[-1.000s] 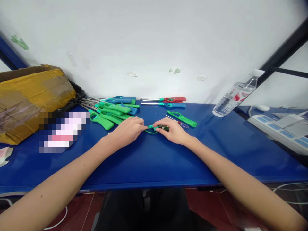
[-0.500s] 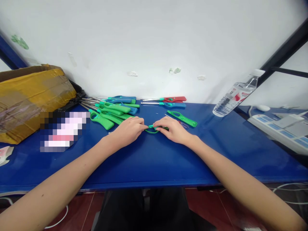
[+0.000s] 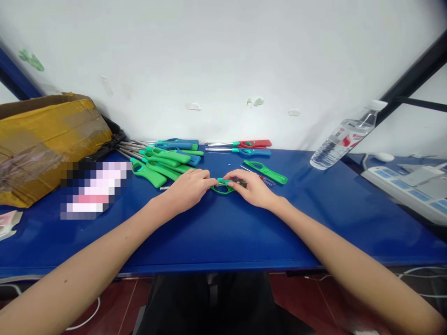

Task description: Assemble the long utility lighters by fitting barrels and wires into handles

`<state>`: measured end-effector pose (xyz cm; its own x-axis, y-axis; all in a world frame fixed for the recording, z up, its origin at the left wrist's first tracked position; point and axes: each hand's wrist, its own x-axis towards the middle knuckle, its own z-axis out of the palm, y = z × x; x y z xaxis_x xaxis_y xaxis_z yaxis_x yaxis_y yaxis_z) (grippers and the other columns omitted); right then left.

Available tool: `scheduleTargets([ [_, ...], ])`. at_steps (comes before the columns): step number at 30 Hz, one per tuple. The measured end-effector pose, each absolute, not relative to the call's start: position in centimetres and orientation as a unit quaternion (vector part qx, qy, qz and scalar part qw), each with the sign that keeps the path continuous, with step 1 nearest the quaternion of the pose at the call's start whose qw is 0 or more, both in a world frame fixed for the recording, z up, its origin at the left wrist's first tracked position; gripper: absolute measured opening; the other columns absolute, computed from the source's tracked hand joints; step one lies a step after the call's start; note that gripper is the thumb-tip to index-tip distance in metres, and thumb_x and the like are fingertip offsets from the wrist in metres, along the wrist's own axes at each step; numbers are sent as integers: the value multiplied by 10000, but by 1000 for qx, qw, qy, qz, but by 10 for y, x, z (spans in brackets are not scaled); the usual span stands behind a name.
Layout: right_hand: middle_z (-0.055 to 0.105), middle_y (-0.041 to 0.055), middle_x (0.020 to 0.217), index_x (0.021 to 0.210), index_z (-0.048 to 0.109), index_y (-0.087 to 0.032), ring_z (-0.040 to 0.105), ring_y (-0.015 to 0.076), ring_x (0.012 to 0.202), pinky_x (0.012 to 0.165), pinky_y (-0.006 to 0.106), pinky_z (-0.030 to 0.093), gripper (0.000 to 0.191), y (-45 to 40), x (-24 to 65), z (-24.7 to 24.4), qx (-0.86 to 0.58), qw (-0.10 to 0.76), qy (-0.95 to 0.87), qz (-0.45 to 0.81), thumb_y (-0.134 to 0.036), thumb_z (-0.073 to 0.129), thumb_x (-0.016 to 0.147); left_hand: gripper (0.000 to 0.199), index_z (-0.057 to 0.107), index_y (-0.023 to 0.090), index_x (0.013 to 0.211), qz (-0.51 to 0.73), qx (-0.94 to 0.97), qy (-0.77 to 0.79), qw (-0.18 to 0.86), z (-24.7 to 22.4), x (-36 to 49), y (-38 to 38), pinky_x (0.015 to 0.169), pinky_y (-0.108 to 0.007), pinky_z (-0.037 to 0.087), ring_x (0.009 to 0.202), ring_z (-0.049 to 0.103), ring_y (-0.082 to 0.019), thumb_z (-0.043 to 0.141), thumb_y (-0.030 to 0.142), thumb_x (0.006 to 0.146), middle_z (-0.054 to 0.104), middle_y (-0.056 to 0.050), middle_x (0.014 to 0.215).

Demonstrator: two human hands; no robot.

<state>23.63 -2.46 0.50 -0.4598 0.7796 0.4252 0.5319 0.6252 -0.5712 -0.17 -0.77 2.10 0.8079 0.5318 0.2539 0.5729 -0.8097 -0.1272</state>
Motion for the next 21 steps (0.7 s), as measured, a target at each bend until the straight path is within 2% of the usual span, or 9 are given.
scheduleTargets([
  [7,734,69,1001,1042,690,-200,658,191,855,706,304,528,167,-27,234,8,-413,345,-817,207,-221,573,924,497,638,276,1289,-81,-950,-280,112,19,-3,-9,801,-328,391,839,542,-198,362,31,956,560,-72,982],
  [21,733,71,1044,1047,689,-199,667,195,886,700,303,531,166,-25,236,4,-399,357,-824,188,-224,565,940,485,613,262,1328,-84,-951,-272,124,16,-3,-7,796,-331,379,854,517,-202,365,49,970,544,-71,974],
])
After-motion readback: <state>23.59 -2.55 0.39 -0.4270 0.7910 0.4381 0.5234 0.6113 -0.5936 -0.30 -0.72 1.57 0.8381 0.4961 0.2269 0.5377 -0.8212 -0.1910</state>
